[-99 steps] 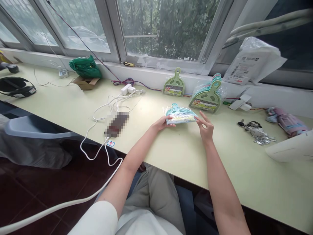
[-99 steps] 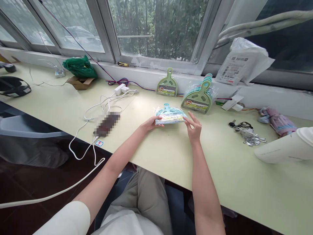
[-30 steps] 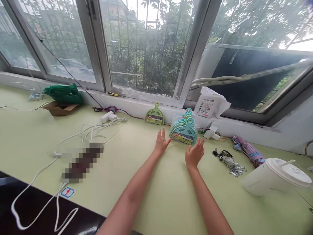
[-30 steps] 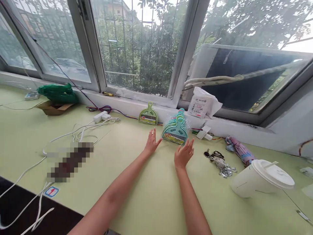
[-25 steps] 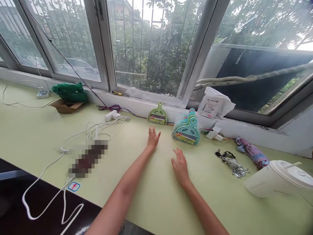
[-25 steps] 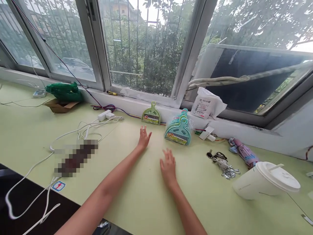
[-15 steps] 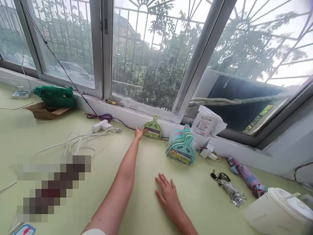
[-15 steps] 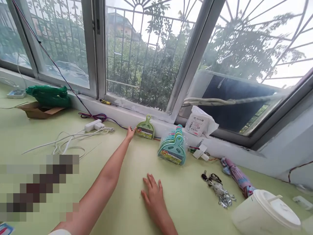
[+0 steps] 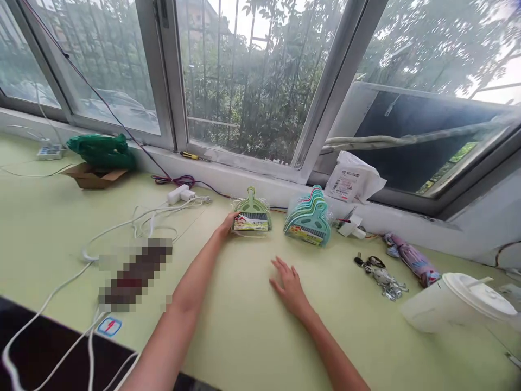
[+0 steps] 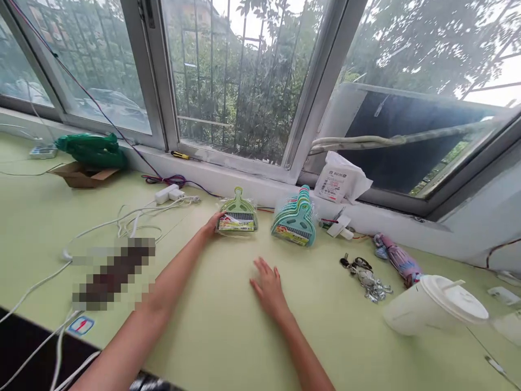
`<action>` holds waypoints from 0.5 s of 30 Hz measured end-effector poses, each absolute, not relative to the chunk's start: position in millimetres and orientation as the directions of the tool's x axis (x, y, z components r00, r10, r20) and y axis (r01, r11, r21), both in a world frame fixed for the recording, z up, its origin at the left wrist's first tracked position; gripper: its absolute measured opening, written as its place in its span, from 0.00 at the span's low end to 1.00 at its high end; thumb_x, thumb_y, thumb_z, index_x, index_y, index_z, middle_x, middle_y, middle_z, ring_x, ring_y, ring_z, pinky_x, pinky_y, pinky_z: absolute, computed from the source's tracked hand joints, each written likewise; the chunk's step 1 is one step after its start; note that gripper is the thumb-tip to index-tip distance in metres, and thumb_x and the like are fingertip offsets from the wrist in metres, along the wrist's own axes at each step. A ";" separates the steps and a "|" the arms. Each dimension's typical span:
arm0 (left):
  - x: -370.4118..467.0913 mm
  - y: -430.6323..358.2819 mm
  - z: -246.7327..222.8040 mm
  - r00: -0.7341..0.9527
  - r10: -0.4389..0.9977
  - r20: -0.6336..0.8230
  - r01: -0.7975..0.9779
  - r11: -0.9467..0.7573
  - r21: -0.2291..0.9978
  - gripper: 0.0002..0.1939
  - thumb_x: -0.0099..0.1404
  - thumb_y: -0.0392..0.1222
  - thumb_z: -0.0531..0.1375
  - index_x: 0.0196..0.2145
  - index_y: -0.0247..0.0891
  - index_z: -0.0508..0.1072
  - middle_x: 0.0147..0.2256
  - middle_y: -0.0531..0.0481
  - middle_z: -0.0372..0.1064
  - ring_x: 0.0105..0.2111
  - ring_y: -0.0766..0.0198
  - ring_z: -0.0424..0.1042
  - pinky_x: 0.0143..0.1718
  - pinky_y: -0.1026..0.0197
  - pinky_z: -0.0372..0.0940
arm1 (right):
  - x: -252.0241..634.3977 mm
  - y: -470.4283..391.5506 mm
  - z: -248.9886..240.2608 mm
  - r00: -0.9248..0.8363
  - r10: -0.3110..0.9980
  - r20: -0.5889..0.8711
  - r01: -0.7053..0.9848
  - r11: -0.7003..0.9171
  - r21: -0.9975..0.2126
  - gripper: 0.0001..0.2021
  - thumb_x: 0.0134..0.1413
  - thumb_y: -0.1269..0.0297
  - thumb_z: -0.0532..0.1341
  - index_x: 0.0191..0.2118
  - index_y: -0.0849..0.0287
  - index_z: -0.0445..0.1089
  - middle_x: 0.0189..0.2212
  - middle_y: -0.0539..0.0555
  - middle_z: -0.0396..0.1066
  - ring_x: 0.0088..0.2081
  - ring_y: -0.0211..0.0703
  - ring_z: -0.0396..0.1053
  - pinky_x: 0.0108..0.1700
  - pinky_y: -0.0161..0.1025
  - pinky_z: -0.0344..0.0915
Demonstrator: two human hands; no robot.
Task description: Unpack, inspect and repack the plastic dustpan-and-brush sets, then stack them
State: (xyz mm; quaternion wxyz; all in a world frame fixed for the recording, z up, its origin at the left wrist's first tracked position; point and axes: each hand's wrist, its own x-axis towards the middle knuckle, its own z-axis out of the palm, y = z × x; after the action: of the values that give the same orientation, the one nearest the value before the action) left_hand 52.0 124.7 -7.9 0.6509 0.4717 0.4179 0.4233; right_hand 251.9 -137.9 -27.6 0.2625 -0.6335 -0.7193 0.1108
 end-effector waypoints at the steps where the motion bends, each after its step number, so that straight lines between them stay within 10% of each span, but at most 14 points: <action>1: 46.8 105.9 -10.2 0.286 0.948 -0.140 -0.214 0.205 0.955 0.16 0.59 0.52 0.57 0.35 0.36 0.71 0.30 0.45 0.73 0.31 0.58 0.74 0.36 0.57 0.69 | 251.5 -139.7 -26.4 0.006 0.944 0.331 0.840 0.175 -0.514 0.25 0.60 0.56 0.49 0.62 0.54 0.52 0.64 0.58 0.49 0.65 0.45 0.46 0.64 0.55 0.44; 7: 56.4 6.6 -18.7 0.266 0.962 -0.065 -0.408 0.174 0.896 0.19 0.58 0.49 0.58 0.46 0.40 0.66 0.36 0.46 0.72 0.36 0.60 0.73 0.39 0.56 0.69 | 227.9 -152.1 3.0 0.173 0.716 0.676 0.842 0.248 -0.479 0.21 0.63 0.58 0.45 0.59 0.56 0.57 0.62 0.56 0.55 0.66 0.46 0.41 0.63 0.52 0.45; 11: 77.5 -32.8 -20.3 0.293 0.953 -0.080 -0.376 0.192 0.907 0.23 0.57 0.48 0.59 0.49 0.43 0.61 0.39 0.49 0.70 0.36 0.62 0.73 0.37 0.59 0.69 | 215.5 -155.4 0.5 0.057 0.828 0.557 0.834 0.267 -0.482 0.20 0.64 0.57 0.44 0.41 0.55 0.72 0.44 0.55 0.73 0.51 0.45 0.66 0.59 0.49 0.50; 15: 82.9 -50.9 -19.2 0.364 0.931 -0.036 -0.338 0.168 0.926 0.25 0.57 0.49 0.60 0.50 0.43 0.60 0.41 0.49 0.69 0.36 0.63 0.71 0.35 0.61 0.69 | 223.4 -150.1 -23.4 0.244 0.895 0.373 0.657 0.131 -0.743 0.27 0.61 0.47 0.44 0.27 0.58 0.71 0.28 0.56 0.74 0.31 0.44 0.70 0.41 0.41 0.64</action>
State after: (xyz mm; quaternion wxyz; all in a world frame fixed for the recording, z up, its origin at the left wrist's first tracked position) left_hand 82.9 -50.9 -19.2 0.6907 0.4530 0.3270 0.4592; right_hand 223.4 -150.1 -23.4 0.4524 -0.6460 -0.6005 0.1319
